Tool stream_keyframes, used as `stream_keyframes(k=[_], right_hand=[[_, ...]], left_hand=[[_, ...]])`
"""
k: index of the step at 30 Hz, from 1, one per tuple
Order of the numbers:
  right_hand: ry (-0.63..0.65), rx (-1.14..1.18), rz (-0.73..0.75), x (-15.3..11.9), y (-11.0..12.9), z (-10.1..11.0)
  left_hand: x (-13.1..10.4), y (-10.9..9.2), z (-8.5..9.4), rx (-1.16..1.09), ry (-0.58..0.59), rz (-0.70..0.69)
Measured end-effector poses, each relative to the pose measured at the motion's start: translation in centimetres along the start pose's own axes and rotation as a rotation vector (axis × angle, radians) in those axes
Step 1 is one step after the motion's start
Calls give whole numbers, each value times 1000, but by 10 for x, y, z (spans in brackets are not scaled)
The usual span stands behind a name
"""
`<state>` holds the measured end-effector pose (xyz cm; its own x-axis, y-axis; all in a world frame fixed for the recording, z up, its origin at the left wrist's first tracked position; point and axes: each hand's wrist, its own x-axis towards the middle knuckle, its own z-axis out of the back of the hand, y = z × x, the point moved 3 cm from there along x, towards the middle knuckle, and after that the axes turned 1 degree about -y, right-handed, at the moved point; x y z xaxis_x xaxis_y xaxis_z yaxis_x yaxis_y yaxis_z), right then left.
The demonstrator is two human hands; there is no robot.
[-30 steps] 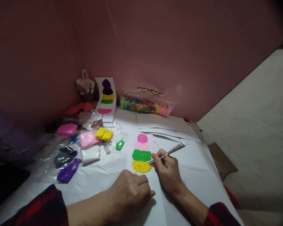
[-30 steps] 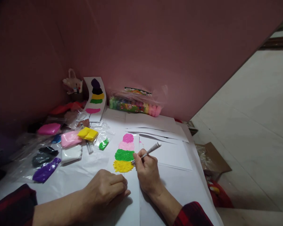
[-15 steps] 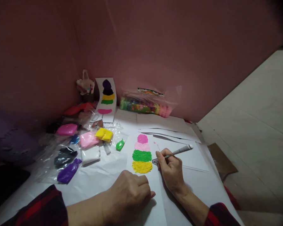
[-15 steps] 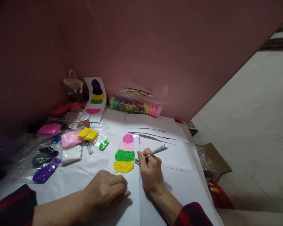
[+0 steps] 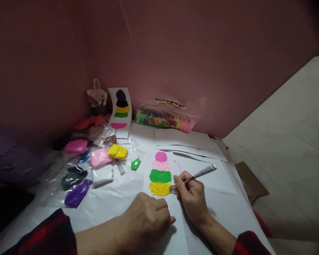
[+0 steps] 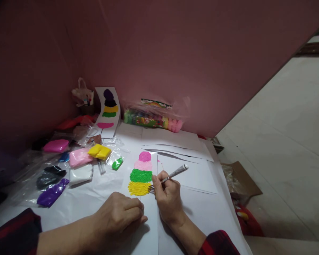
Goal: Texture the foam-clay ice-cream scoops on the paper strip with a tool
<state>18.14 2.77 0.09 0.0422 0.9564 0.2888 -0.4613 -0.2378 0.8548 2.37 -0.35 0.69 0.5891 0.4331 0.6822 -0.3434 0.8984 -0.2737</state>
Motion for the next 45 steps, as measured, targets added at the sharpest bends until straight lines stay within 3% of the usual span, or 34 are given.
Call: stream_keyframes(k=[10,33,38,45], right_hand=[[70,-7,43,1,1,-3],[-89,-252,95,7,-2,5],[-111,-179,144,5,2,6],[-49,-89,134,1,6,2]], left_hand=[[0,0,0,-1,16,13],[1,0,0,8,17,-4],[0,0,1,5,13,6],[1,-1,2,9,13,1]])
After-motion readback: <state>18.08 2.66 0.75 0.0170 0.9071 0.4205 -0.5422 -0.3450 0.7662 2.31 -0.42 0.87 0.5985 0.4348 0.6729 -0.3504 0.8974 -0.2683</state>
